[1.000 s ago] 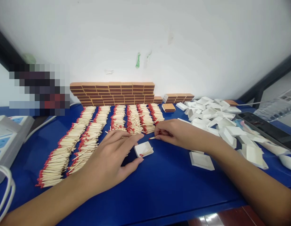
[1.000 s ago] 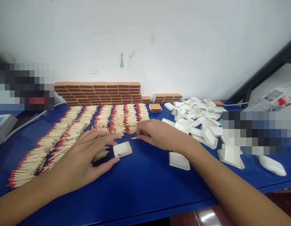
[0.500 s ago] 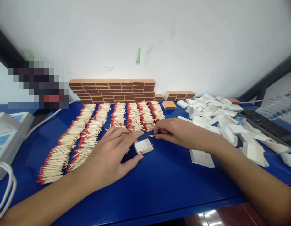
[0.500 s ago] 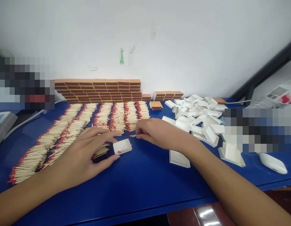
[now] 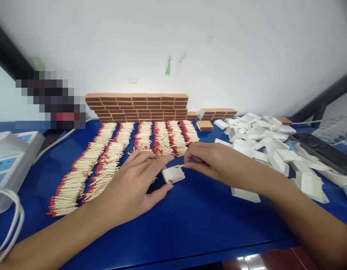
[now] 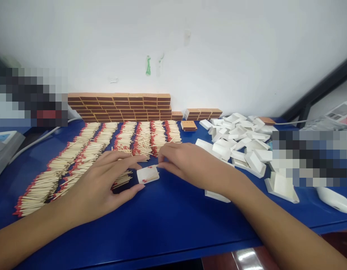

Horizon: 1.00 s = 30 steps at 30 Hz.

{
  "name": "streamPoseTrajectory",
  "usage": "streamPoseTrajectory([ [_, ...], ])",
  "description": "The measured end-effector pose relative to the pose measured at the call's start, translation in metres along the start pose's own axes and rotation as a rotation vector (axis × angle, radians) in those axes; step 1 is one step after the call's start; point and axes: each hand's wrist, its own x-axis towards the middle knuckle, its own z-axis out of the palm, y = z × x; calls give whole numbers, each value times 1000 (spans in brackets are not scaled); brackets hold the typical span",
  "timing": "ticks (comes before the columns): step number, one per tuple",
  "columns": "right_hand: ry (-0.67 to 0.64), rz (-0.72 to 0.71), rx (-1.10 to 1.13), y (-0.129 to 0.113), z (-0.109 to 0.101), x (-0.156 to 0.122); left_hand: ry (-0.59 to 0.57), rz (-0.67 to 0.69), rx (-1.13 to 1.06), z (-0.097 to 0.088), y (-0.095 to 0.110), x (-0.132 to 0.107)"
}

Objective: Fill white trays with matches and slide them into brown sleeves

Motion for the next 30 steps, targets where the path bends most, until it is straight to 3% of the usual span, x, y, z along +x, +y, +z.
streamPoseTrajectory([
  [5, 7, -60, 44, -15, 9, 1, 24, 17, -12, 0, 0, 1],
  [18, -88, -46, 146, -14, 10, 3, 17, 13, -27, 0, 1, 1],
  [25, 141, 69, -35, 11, 12, 9, -10, 1, -28, -2, 3, 0],
  [30, 99, 67, -91, 24, 17, 14, 1, 21, 20, 0, 2, -1],
])
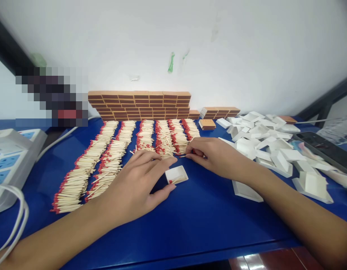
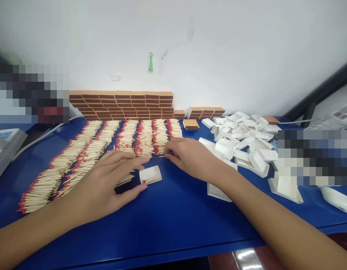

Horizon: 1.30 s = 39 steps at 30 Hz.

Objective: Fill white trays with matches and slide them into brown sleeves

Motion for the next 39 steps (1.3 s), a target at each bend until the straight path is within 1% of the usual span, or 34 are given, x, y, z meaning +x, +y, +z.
streamPoseTrajectory([
  [5, -33, 35, -6, -2, 1, 0, -9, -3, -18, 1, 0, 0],
  [14, -47, 24, 27, -1, -2, 1, -27, -3, -30, -1, -1, 1],
  [21, -77, 50, -10, -2, -3, -1, -31, -2, -19, 0, -1, 0],
  [30, -82, -7, -2, 0, -6, -2, -20, 8, 1, 1, -2, -1],
  [32, -64, -16, 18, -4, -9, -4, -32, 4, -2, 1, -2, -1],
  [35, -30, -54, 75, -18, -10, -8, -49, -17, -7, -1, 0, 0],
  [39, -108, -117, 131, -39, -6, -13, -65, -49, -44, -2, 1, 2],
])
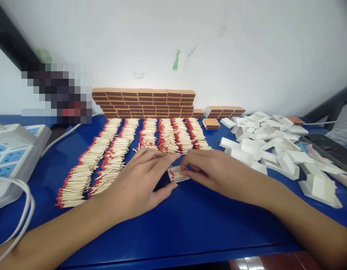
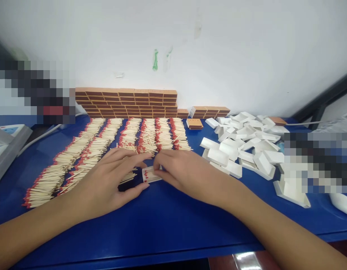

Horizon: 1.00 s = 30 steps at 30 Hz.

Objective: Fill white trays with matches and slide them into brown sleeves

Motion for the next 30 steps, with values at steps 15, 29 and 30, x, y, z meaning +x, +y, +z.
streamPoseTrajectory([
  [15, 115, 98, -184, 38, -3, 5, 5, -3, 6, 1, 1, -1],
  [29, 57, 136, -173, 44, -3, 7, 22, 20, 23, 1, 0, -1],
  [30, 62, 127, -168, 44, -3, 8, 22, 21, 22, 1, 0, -1],
])
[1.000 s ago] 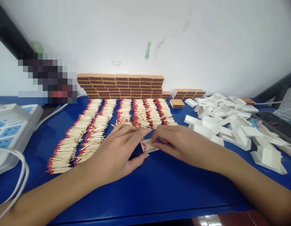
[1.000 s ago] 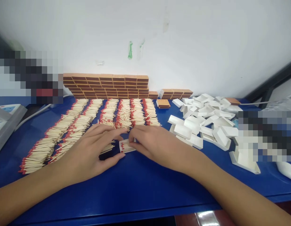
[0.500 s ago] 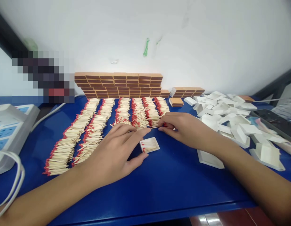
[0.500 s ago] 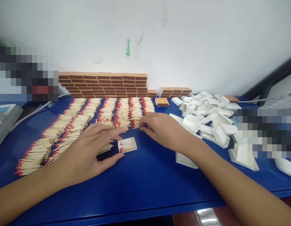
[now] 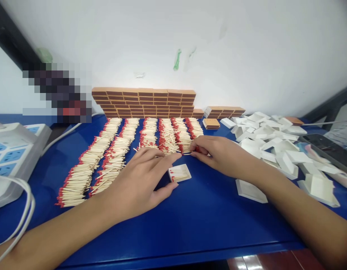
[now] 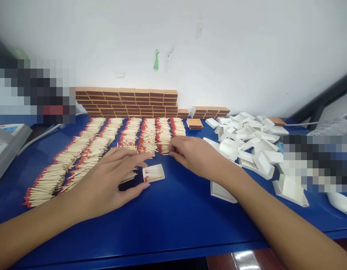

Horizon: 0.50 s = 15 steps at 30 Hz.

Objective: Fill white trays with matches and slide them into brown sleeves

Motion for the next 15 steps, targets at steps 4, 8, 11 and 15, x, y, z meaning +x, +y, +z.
streamPoseTrajectory([
  [4, 6, -24, 10, -1, 1, 0, 3, 0, -2, 0, 0, 0],
  [8, -10, -3, -10, 0, 2, -2, 2, 2, -1, 0, 0, -1],
  [11, -12, -18, -5, 0, 0, -3, 2, -4, 0, 0, 0, -1],
  [15, 22, -63, 36, -8, -5, -7, -2, -18, 5, 0, 0, 0],
])
